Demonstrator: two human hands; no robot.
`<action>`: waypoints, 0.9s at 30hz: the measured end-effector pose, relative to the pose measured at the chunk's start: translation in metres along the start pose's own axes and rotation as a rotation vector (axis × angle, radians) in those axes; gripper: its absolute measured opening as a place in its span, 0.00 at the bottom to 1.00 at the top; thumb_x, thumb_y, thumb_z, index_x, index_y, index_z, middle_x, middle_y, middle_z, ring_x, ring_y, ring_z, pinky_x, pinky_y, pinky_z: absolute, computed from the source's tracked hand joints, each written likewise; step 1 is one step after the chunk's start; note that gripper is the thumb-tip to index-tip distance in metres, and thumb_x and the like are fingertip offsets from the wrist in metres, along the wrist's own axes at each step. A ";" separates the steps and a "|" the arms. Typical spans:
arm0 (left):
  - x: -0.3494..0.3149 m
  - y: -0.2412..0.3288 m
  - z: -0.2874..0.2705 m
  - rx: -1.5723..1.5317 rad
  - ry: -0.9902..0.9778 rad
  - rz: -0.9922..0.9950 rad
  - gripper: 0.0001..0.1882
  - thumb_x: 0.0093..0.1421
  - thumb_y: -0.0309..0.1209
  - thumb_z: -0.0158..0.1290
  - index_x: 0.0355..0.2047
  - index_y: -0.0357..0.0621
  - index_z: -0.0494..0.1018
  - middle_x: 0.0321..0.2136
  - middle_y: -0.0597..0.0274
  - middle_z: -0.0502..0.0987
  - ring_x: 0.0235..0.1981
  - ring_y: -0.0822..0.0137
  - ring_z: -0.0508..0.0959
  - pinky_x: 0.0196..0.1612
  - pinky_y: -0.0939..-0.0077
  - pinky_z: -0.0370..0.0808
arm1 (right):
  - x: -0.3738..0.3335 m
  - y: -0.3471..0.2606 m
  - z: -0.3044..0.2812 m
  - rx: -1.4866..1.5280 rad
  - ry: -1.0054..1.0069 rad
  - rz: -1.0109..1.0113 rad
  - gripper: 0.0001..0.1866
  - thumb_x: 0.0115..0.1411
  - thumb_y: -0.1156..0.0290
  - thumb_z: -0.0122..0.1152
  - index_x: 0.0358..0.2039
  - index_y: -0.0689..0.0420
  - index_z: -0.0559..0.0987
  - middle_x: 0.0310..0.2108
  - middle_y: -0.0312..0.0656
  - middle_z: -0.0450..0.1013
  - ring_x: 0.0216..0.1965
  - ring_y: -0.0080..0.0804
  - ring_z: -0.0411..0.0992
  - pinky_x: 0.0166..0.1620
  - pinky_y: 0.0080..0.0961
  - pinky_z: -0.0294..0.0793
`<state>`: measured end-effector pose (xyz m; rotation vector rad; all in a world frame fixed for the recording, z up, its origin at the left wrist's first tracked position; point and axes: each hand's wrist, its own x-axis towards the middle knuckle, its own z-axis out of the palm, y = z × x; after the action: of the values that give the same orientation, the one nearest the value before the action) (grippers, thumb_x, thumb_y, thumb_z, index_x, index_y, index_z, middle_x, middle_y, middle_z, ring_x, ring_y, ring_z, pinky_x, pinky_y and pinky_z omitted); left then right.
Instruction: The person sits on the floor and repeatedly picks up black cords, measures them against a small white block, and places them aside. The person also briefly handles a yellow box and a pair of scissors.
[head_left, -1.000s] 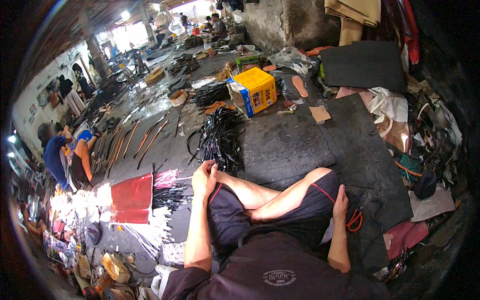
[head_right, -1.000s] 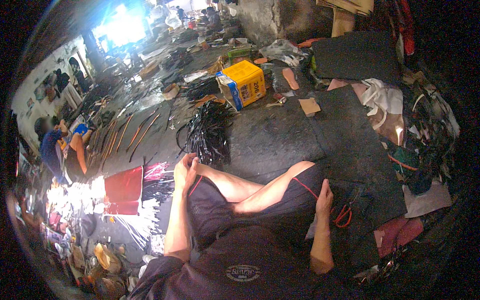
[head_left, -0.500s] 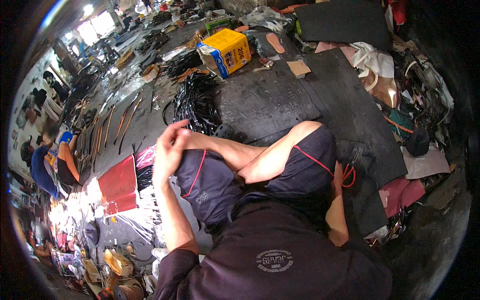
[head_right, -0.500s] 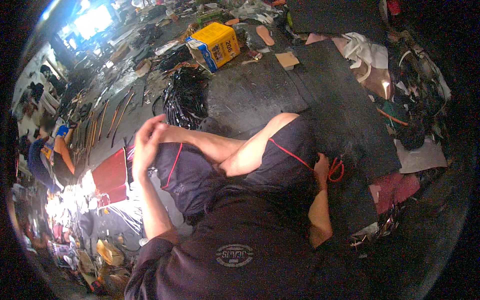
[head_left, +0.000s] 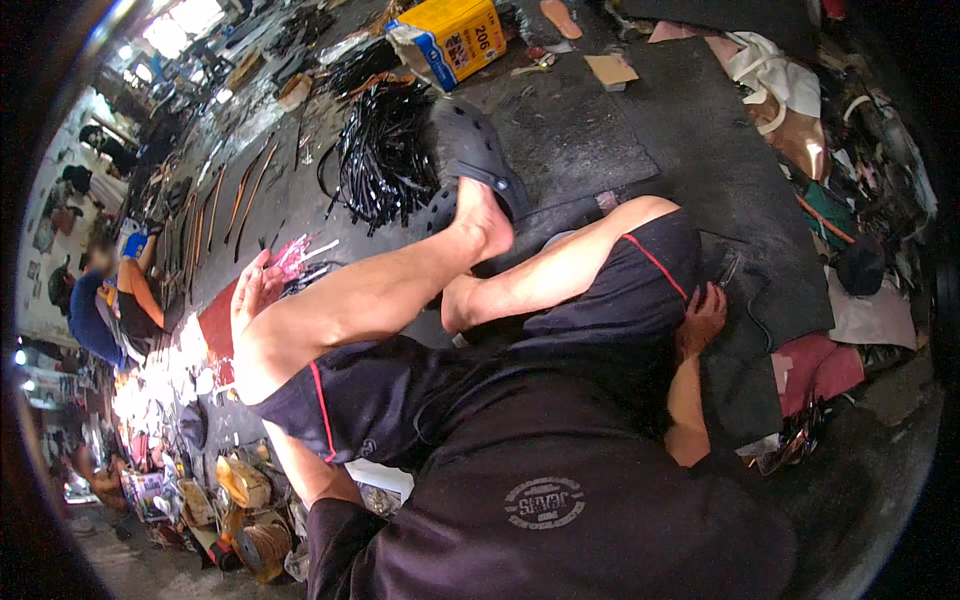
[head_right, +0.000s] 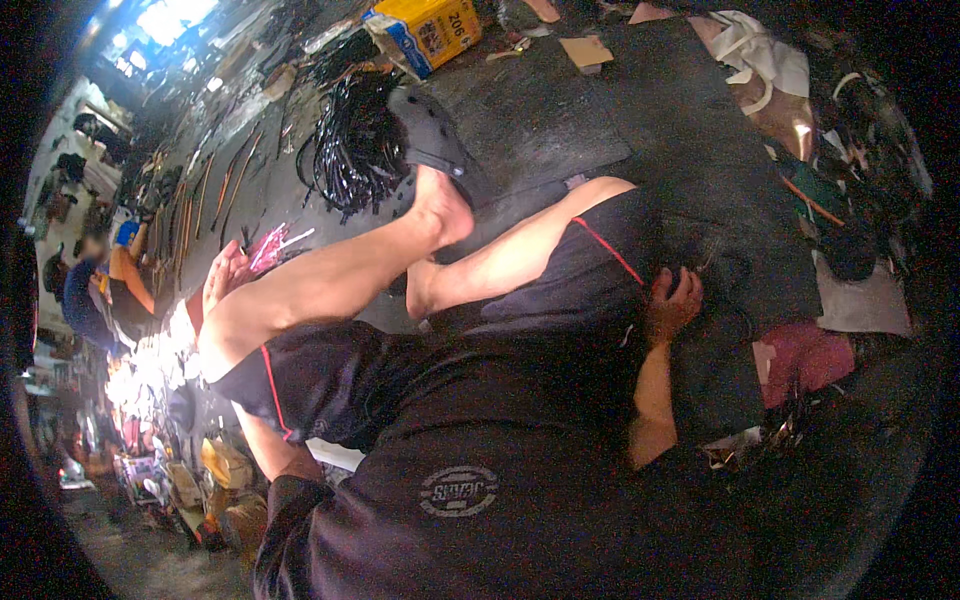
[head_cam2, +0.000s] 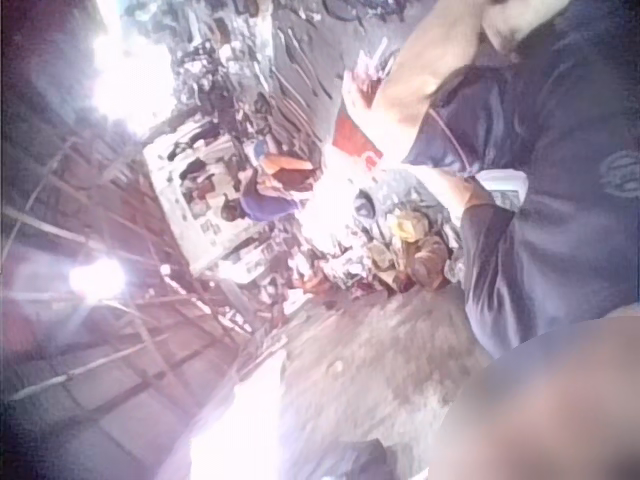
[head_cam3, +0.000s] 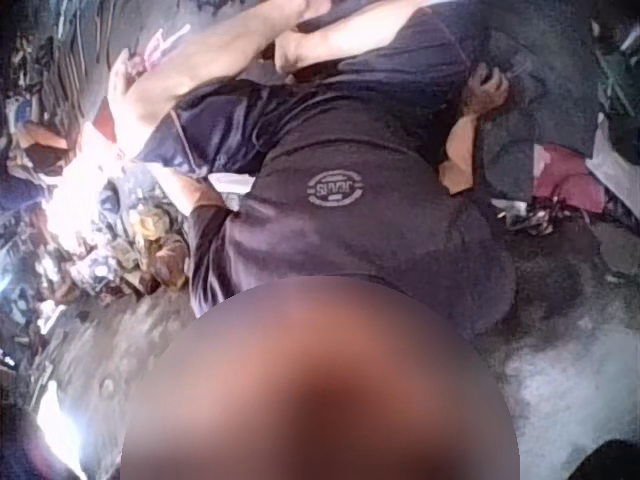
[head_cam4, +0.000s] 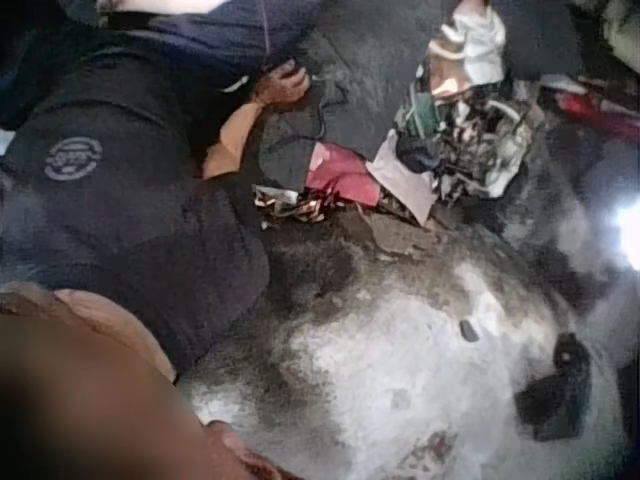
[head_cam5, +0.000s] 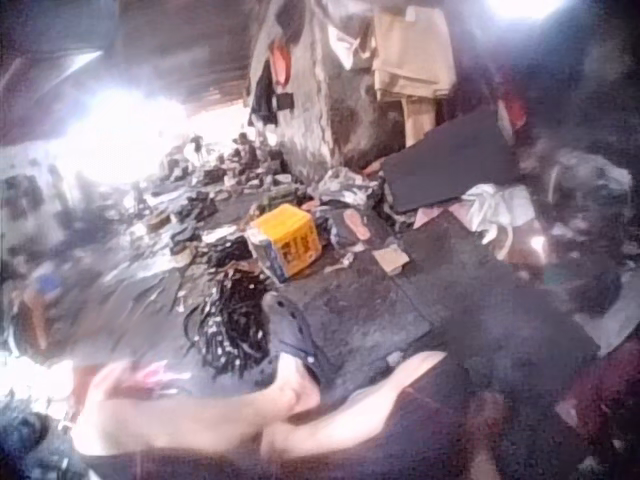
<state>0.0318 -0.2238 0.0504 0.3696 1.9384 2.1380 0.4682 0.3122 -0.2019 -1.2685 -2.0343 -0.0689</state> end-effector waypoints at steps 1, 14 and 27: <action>0.000 0.003 -0.009 0.010 0.004 -0.046 0.24 0.70 0.40 0.50 0.62 0.40 0.66 0.39 0.65 0.79 0.43 0.73 0.77 0.49 0.77 0.72 | 0.003 0.006 -0.005 -0.022 -0.018 0.014 0.22 0.66 0.55 0.56 0.51 0.59 0.77 0.54 0.51 0.70 0.57 0.52 0.67 0.59 0.48 0.63; -0.042 0.052 -0.022 0.263 0.174 -0.088 0.22 0.71 0.40 0.48 0.59 0.41 0.69 0.40 0.65 0.78 0.45 0.73 0.76 0.53 0.75 0.70 | -0.001 0.024 -0.018 -0.071 -0.244 -0.002 0.30 0.69 0.50 0.51 0.64 0.55 0.66 0.64 0.49 0.61 0.67 0.50 0.56 0.68 0.53 0.47; 0.056 0.113 0.113 0.956 -0.416 -0.165 0.23 0.69 0.42 0.50 0.57 0.39 0.71 0.39 0.67 0.76 0.45 0.75 0.73 0.53 0.75 0.68 | -0.002 0.029 -0.012 -0.093 -0.075 -0.147 0.26 0.66 0.67 0.56 0.64 0.54 0.66 0.59 0.50 0.67 0.60 0.52 0.64 0.63 0.47 0.58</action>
<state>0.0167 -0.1097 0.1747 0.6998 2.4511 0.8094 0.4985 0.3211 -0.2033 -1.1912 -2.2096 -0.1898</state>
